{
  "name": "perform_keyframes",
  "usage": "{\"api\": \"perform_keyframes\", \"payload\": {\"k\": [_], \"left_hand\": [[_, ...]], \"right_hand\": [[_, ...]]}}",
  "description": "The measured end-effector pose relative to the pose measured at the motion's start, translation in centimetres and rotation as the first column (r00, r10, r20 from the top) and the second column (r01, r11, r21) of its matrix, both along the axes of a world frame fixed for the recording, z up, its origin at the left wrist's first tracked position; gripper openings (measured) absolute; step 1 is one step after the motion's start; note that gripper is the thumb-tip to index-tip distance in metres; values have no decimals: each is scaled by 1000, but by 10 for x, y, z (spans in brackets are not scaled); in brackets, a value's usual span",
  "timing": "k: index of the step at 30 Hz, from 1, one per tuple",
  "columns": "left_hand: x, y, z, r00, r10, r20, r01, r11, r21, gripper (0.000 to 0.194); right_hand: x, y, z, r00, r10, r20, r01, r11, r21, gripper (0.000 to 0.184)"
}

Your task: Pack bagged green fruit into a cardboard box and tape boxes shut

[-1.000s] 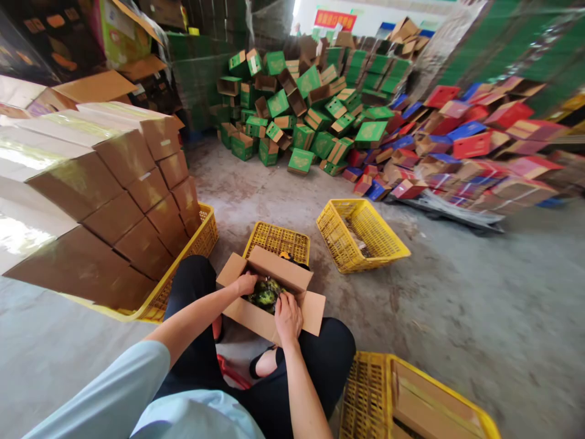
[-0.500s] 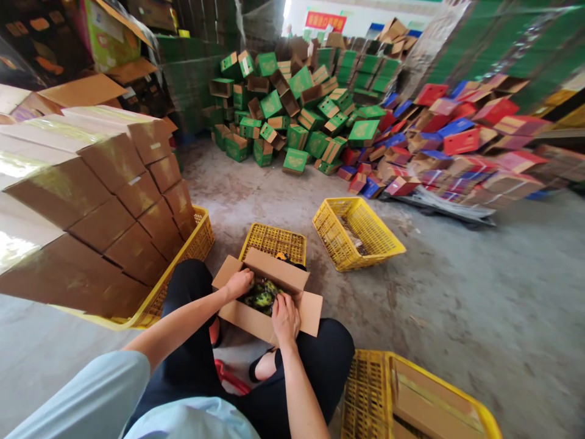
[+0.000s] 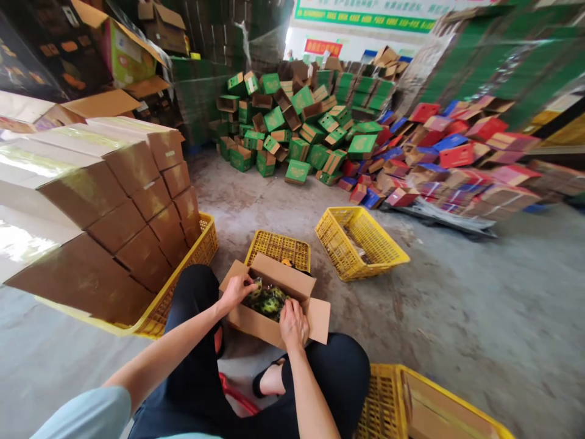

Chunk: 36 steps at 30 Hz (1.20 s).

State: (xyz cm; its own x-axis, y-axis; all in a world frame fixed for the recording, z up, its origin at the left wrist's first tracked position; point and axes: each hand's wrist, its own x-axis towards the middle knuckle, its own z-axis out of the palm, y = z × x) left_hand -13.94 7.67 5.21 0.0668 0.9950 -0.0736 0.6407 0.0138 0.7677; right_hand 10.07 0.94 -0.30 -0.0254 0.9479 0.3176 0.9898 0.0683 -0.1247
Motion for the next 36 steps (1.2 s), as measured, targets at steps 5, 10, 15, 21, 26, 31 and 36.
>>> {"api": "perform_keyframes", "payload": {"k": [5, 10, 15, 21, 26, 31, 36], "left_hand": [[-5, -9, -5, 991, 16, 133, -20, 999, 29, 41], [-21, -14, 11, 995, 22, 98, -26, 999, 41, 24], [-20, -8, 36, 998, 27, 52, -34, 989, 142, 25], [-18, 6, 39, 817, -420, -394, 496, 861, 112, 25], [-12, 17, 23, 666, -580, -469, 639, 768, -44, 23], [23, 19, -8, 656, -636, -406, 667, 741, -83, 50], [54, 16, -23, 699, -603, -385, 539, 798, -270, 104]], "right_hand": [[-1, 3, -1, 1000, -14, 27, 14, 1000, 14, 33], [-4, 5, 2, 1000, -25, 18, 24, 1000, 18, 30], [-5, 4, 5, 1000, -5, 9, 5, 1000, 25, 28], [-4, 3, 3, 1000, 3, -3, -3, 1000, 25, 31], [-3, 1, 8, 1000, -23, -1, 23, 998, -54, 30], [-1, -1, 6, 999, -29, 37, 33, 992, -118, 36], [5, 0, -6, 999, 46, 24, -42, 988, -151, 38]]}}
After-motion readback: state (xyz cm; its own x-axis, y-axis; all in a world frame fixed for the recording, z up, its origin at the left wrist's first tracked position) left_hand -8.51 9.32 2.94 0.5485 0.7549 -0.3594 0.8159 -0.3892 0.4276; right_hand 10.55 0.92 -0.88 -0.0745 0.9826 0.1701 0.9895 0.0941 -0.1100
